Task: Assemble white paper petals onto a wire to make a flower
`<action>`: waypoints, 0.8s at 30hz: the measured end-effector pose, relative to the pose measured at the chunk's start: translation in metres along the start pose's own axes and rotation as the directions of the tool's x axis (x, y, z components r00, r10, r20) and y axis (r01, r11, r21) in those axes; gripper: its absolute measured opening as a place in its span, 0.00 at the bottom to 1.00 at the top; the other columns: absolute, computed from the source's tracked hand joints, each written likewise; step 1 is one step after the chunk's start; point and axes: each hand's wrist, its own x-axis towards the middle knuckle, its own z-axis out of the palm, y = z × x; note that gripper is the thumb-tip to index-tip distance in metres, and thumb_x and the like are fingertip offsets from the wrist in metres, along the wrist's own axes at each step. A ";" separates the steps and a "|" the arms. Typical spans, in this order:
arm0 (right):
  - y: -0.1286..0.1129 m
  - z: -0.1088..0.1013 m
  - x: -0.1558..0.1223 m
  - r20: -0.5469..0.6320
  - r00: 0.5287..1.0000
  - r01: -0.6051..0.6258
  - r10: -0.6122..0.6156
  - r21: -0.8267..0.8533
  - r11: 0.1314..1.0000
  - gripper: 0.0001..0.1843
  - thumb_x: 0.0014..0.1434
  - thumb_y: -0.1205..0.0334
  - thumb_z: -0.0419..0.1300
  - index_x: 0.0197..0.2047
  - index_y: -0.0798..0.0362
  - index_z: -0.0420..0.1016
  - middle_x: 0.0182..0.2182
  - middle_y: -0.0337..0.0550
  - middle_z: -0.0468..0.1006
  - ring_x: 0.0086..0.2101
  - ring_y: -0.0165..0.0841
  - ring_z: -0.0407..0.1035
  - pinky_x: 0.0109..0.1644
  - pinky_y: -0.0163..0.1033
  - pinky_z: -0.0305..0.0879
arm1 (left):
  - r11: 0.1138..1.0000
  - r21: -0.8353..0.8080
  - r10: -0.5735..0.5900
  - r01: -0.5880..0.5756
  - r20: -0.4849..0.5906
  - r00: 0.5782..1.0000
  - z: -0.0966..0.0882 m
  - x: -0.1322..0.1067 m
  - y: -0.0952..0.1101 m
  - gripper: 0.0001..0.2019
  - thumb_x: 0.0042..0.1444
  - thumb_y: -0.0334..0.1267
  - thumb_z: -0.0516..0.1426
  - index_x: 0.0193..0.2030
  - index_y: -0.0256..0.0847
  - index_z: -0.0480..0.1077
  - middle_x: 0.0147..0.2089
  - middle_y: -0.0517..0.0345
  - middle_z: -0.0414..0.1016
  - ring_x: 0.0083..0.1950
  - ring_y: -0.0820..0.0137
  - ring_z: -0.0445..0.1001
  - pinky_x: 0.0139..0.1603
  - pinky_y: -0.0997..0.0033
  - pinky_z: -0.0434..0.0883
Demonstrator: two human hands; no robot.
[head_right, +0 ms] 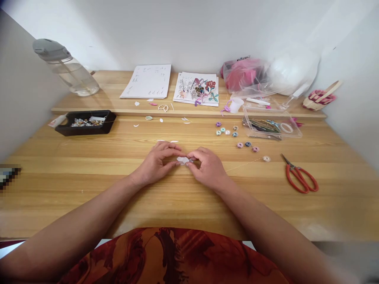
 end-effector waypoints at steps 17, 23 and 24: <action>-0.001 -0.009 0.005 -0.043 0.951 -0.234 0.305 0.544 0.806 0.11 0.54 0.54 0.64 0.32 0.53 0.75 0.27 0.40 0.77 0.26 0.29 0.67 0.32 0.36 0.65 | 0.923 -0.349 -0.218 0.162 -0.129 0.967 0.000 0.001 0.004 0.09 0.57 0.40 0.58 0.41 0.41 0.77 0.40 0.54 0.79 0.41 0.68 0.75 0.43 0.68 0.72; -0.011 -0.002 0.000 0.011 0.971 -0.199 0.239 0.590 0.783 0.08 0.56 0.57 0.63 0.35 0.53 0.75 0.31 0.41 0.79 0.30 0.29 0.70 0.35 0.35 0.66 | 0.684 -0.702 -0.187 0.197 0.092 0.978 0.007 -0.001 0.013 0.13 0.54 0.39 0.62 0.46 0.38 0.71 0.44 0.51 0.77 0.45 0.68 0.75 0.49 0.66 0.72; -0.013 -0.001 -0.002 0.018 0.975 -0.191 0.224 0.589 0.785 0.08 0.56 0.58 0.63 0.36 0.53 0.75 0.32 0.42 0.79 0.31 0.30 0.71 0.36 0.35 0.67 | 0.658 -0.723 -0.194 0.211 0.108 0.975 0.008 -0.001 0.014 0.13 0.54 0.39 0.62 0.45 0.38 0.71 0.43 0.51 0.77 0.44 0.68 0.75 0.49 0.66 0.72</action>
